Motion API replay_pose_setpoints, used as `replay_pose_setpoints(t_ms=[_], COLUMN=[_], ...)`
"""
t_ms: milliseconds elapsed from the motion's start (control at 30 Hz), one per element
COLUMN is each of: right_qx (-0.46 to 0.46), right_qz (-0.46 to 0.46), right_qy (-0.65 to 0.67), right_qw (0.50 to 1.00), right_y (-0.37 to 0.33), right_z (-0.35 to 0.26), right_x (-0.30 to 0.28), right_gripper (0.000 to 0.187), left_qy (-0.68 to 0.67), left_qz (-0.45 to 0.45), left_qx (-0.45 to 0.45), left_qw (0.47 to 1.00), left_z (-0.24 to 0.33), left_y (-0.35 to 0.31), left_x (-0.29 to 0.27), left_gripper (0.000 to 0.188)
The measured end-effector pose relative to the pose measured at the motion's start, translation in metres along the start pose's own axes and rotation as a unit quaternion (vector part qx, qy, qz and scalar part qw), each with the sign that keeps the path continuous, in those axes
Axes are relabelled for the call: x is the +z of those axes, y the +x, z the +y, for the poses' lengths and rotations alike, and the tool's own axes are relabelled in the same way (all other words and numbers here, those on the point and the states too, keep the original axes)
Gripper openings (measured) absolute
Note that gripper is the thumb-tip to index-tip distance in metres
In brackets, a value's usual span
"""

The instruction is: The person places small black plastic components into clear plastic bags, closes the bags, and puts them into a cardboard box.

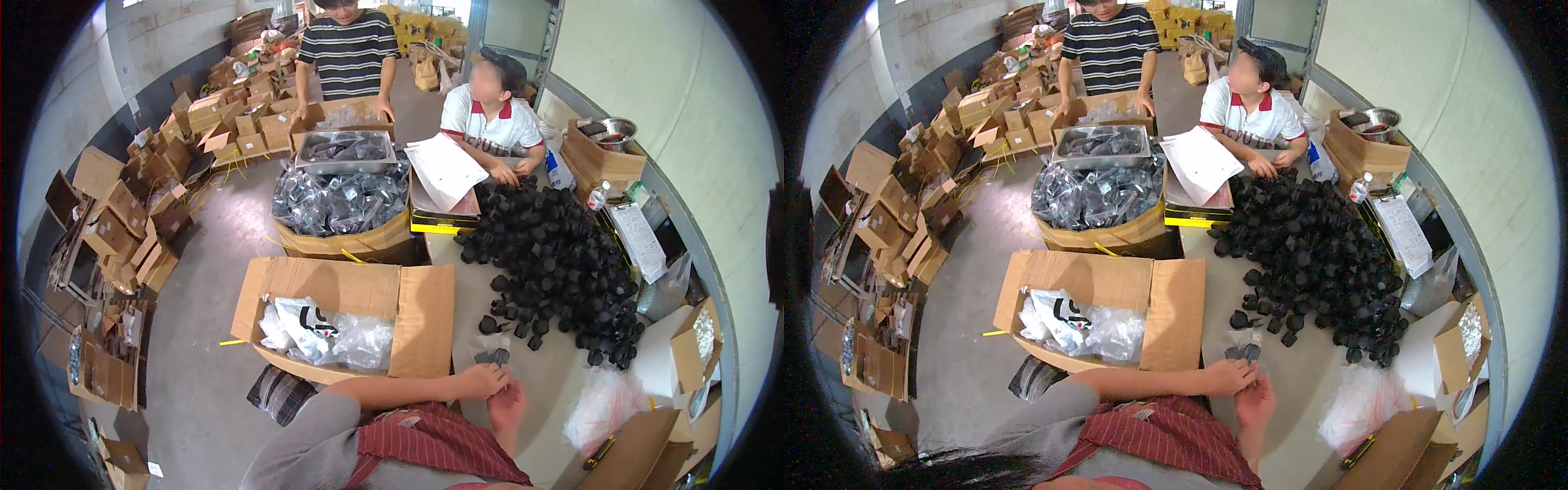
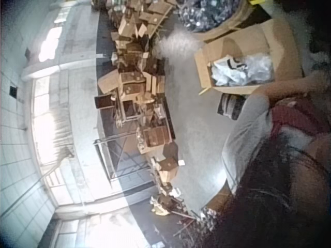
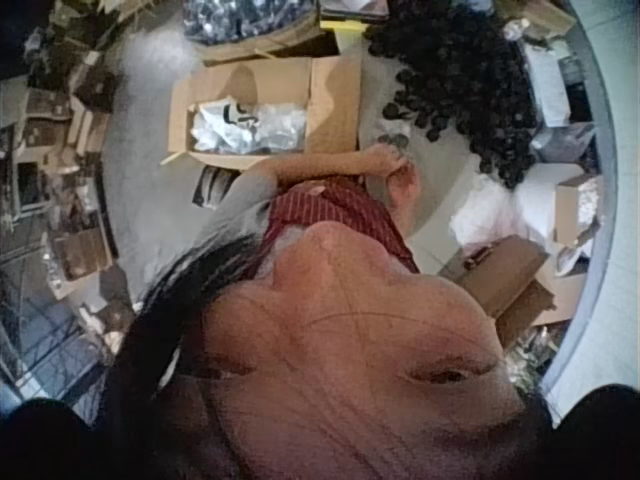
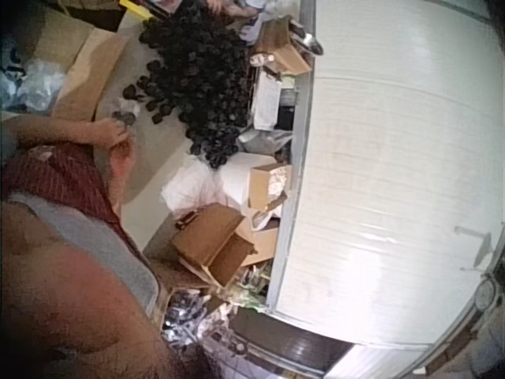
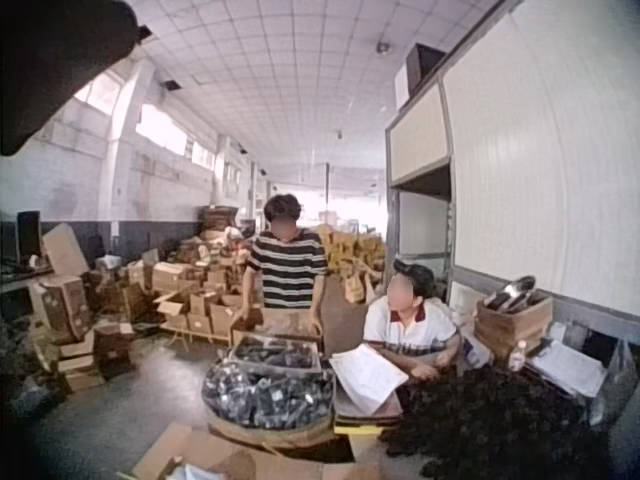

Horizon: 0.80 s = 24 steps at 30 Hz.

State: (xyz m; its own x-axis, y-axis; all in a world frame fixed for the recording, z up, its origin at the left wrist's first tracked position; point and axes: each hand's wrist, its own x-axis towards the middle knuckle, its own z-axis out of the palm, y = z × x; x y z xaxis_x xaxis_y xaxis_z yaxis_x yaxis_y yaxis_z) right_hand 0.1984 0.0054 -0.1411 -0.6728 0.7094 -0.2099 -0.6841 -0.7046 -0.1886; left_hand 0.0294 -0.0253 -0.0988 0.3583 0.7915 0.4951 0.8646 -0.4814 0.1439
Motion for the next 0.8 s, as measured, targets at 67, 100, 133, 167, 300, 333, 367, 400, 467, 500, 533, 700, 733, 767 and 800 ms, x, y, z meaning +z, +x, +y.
replay_pose_setpoints(t_ms=[67, 100, 133, 167, 300, 333, 367, 400, 467, 500, 533, 700, 733, 767, 800], right_qx=[-0.032, -0.032, -0.029, -0.027, -0.020, -0.014, -0.009, -0.010, -0.007, -0.007, -0.009, -0.012, -0.008, -0.003, -0.004], right_qz=[0.074, 0.074, 0.047, 0.020, 0.001, -0.006, -0.012, -0.011, -0.021, -0.021, -0.013, 0.001, -0.005, -0.011, -0.010], right_qy=[-0.051, -0.051, -0.077, -0.102, -0.063, -0.039, -0.015, -0.015, -0.021, -0.021, -0.020, -0.011, -0.006, -0.002, -0.001], right_qw=[0.995, 0.995, 0.996, 0.994, 0.998, 0.999, 1.000, 1.000, 1.000, 1.000, 1.000, 1.000, 1.000, 1.000, 1.000], right_y=[0.002, 0.002, 0.002, 0.003, 0.003, 0.003, 0.003, 0.004, 0.005, 0.004, 0.003, 0.001, -0.001, -0.002, -0.003], right_z=[0.006, 0.008, 0.009, 0.010, 0.010, 0.011, 0.011, 0.011, 0.012, 0.011, 0.011, 0.013, 0.013, 0.014, 0.015], right_x=[0.012, 0.017, 0.021, 0.023, 0.024, 0.026, 0.028, 0.028, 0.026, 0.025, 0.024, 0.020, 0.022, 0.025, 0.029], right_gripper=[0.049, 0.049, 0.053, 0.058, 0.062, 0.063, 0.065, 0.065, 0.065, 0.065, 0.066, 0.069, 0.071, 0.074, 0.074], left_qy=[0.012, 0.015, 0.018, 0.017, -0.035, -0.075, -0.077, -0.089, -0.102, -0.117, -0.131, -0.089, -0.103, -0.104, -0.112], left_qz=[0.018, 0.044, 0.069, 0.068, -0.051, -0.071, -0.071, -0.053, -0.036, -0.043, -0.050, -0.008, -0.052, -0.052, -0.072], left_qx=[0.013, 0.036, 0.059, 0.059, 0.057, 0.055, 0.056, 0.068, 0.080, 0.058, 0.036, 0.043, 0.037, 0.037, 0.045], left_qw=[1.000, 0.998, 0.996, 0.996, 0.996, 0.993, 0.993, 0.992, 0.991, 0.991, 0.989, 0.995, 0.993, 0.993, 0.990], left_z=[-0.003, -0.004, -0.004, -0.005, -0.003, -0.003, -0.002, -0.002, -0.001, 0.000, 0.001, 0.004, 0.005, 0.005, 0.004], left_y=[-0.003, -0.003, -0.003, -0.004, -0.003, -0.003, -0.003, -0.004, -0.007, -0.008, -0.009, -0.008, -0.009, -0.010, -0.012], left_x=[0.005, 0.004, 0.003, 0.002, -0.008, -0.009, -0.009, -0.006, -0.001, 0.001, 0.003, -0.002, -0.004, -0.001, 0.003], left_gripper=[0.037, 0.034, 0.032, 0.032, 0.032, 0.031, 0.031, 0.030, 0.029, 0.027, 0.026, 0.027, 0.028, 0.028, 0.031])
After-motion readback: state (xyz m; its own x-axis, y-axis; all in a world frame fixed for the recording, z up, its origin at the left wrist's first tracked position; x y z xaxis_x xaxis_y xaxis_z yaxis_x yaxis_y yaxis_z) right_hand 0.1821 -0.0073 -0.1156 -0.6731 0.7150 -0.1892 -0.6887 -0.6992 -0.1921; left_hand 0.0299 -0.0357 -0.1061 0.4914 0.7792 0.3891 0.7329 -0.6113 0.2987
